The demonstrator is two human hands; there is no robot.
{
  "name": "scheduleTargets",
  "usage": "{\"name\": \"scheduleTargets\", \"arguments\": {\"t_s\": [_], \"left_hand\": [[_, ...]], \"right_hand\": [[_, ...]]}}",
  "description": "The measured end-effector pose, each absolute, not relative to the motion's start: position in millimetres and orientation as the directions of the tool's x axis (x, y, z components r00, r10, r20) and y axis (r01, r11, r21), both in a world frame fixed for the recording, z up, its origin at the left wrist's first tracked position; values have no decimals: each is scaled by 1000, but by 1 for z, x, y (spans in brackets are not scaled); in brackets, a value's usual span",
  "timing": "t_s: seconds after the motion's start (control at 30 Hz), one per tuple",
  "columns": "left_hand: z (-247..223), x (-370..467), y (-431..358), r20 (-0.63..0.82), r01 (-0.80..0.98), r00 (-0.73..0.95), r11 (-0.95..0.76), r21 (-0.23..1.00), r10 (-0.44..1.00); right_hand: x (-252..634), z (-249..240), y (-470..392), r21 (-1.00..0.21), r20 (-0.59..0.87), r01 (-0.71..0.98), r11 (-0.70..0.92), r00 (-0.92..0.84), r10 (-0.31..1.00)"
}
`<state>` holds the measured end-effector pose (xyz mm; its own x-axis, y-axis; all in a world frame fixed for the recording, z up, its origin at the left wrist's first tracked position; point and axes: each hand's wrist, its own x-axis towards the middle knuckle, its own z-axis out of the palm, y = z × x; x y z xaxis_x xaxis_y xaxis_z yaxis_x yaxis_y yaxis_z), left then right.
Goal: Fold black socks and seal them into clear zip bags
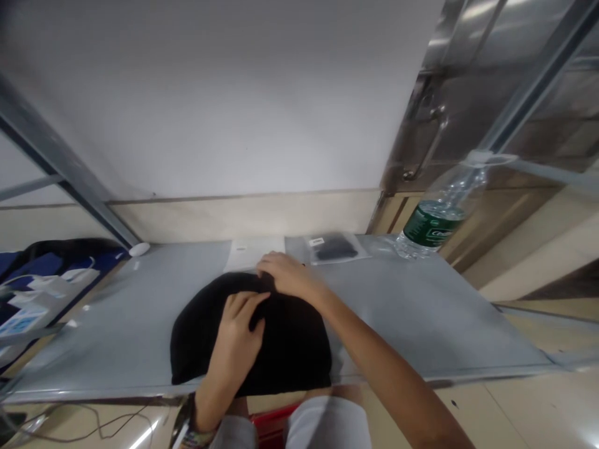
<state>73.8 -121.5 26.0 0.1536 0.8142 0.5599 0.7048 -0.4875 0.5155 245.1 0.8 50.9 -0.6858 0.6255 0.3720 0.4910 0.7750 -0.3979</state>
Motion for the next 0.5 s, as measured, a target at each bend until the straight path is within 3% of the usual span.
{"name": "scheduleTargets", "arguments": {"t_s": [0.2, 0.5], "left_hand": [[-2, 98, -131, 511, 641, 353, -601, 478, 784], [3, 87, -133, 314, 577, 400, -502, 644, 861]], "right_hand": [[293, 14, -21, -358, 449, 556, 750, -603, 660], [301, -4, -26, -369, 391, 635, 678, -556, 733]]}}
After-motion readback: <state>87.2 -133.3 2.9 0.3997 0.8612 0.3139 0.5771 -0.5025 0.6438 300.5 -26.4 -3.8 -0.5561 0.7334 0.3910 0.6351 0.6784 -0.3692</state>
